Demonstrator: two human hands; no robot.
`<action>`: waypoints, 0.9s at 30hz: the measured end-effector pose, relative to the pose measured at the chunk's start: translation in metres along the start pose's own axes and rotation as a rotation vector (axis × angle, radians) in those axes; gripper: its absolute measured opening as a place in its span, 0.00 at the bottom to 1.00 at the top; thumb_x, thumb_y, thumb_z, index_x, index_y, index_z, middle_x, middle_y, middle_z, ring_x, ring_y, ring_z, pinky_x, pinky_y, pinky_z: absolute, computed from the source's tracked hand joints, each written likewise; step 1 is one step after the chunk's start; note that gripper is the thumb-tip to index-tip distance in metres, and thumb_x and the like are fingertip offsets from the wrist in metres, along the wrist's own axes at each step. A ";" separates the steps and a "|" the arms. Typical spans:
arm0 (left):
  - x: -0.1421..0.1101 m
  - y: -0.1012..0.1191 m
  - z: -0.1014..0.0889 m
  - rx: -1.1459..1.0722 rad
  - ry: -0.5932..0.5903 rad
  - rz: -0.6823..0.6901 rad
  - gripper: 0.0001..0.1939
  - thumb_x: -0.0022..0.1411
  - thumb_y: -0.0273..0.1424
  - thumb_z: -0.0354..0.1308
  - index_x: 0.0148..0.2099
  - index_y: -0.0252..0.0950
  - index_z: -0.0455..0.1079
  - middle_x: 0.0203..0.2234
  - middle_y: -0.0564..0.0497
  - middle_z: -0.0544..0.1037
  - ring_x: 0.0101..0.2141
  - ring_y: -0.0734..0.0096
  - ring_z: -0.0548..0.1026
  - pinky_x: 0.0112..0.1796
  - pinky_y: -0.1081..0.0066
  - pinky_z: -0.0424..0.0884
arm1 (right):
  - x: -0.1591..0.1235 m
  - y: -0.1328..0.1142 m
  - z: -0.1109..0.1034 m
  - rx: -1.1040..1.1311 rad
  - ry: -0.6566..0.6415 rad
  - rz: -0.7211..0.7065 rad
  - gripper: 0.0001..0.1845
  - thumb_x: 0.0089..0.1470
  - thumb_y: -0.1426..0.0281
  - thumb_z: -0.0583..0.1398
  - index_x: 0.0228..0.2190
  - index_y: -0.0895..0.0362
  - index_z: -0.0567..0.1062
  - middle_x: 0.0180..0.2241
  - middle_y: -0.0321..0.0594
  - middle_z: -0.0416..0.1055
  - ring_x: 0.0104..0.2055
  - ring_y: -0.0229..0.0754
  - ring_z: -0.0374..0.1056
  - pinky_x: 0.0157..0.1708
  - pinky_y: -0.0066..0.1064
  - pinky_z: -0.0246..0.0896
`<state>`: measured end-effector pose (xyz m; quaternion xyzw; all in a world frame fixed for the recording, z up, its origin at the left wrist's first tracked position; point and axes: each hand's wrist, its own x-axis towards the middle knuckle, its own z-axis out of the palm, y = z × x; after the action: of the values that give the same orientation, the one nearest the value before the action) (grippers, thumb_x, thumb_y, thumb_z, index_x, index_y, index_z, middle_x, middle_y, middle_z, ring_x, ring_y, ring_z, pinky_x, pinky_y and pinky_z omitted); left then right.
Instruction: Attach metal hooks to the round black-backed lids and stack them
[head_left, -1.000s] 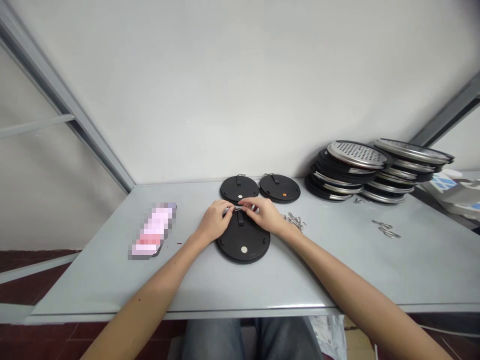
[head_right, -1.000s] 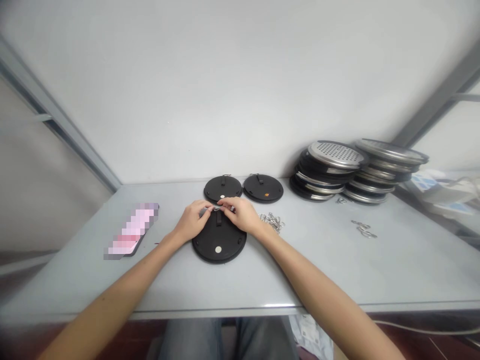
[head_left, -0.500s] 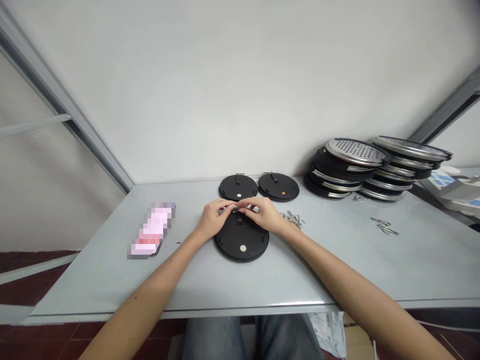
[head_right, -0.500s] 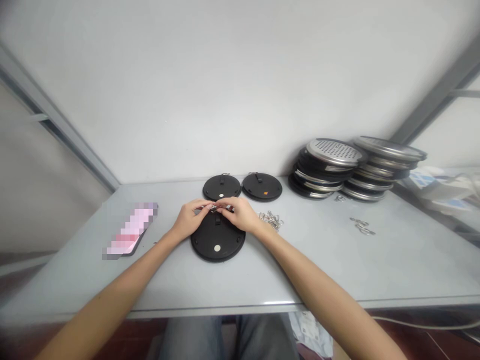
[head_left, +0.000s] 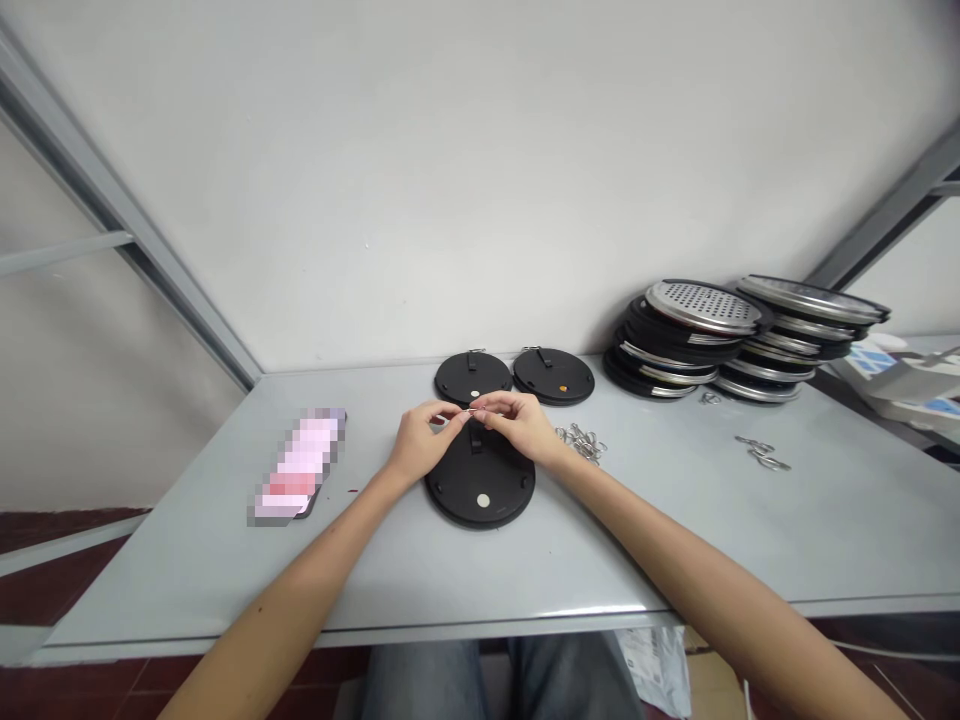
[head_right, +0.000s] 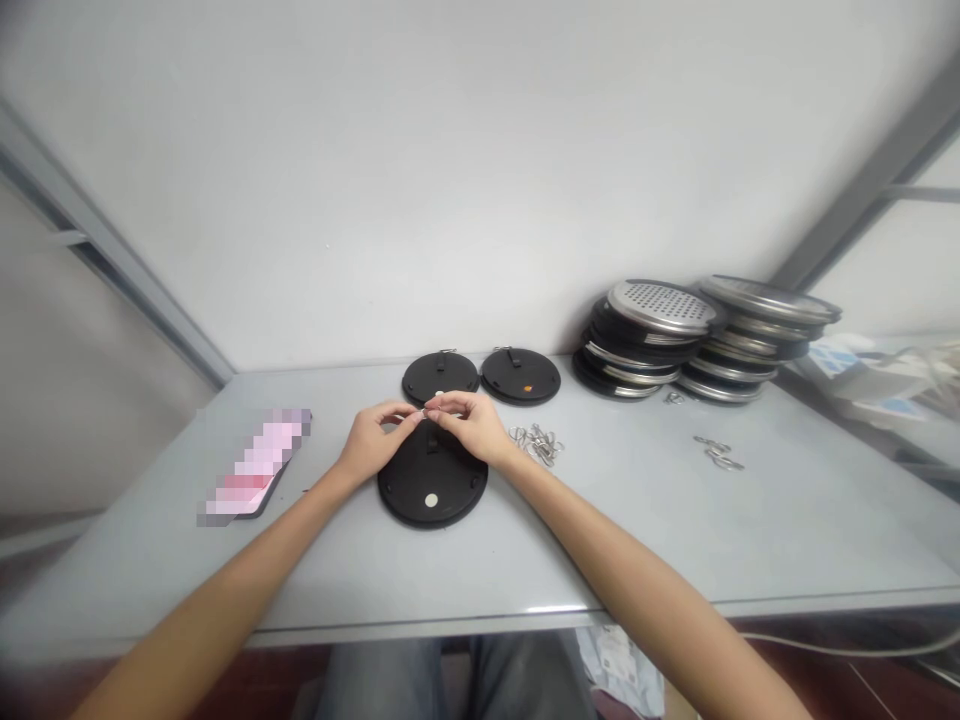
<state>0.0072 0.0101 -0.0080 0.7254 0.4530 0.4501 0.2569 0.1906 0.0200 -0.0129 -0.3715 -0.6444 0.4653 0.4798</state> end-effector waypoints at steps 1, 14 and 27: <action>0.000 0.000 0.000 0.004 -0.006 0.005 0.09 0.59 0.36 0.58 0.34 0.37 0.75 0.31 0.51 0.80 0.34 0.67 0.77 0.38 0.68 0.73 | 0.000 0.000 0.000 0.002 -0.005 0.002 0.14 0.47 0.61 0.65 0.34 0.58 0.77 0.34 0.42 0.78 0.36 0.42 0.73 0.37 0.34 0.68; -0.002 0.000 -0.016 0.321 0.037 0.223 0.07 0.62 0.34 0.57 0.37 0.41 0.77 0.32 0.51 0.79 0.37 0.66 0.74 0.41 0.66 0.70 | -0.008 0.003 0.006 -0.307 -0.028 -0.154 0.16 0.53 0.68 0.60 0.45 0.55 0.72 0.43 0.43 0.73 0.38 0.39 0.70 0.34 0.31 0.67; 0.000 0.008 -0.005 -0.193 0.051 -0.185 0.12 0.56 0.39 0.61 0.33 0.35 0.78 0.32 0.48 0.81 0.37 0.62 0.78 0.37 0.68 0.73 | -0.009 -0.006 0.005 -0.284 0.001 -0.229 0.13 0.52 0.68 0.61 0.41 0.54 0.76 0.40 0.41 0.76 0.40 0.42 0.72 0.42 0.36 0.68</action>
<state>0.0058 0.0066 0.0005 0.6409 0.4788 0.4842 0.3543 0.1875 0.0087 -0.0098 -0.3598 -0.7414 0.3120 0.4727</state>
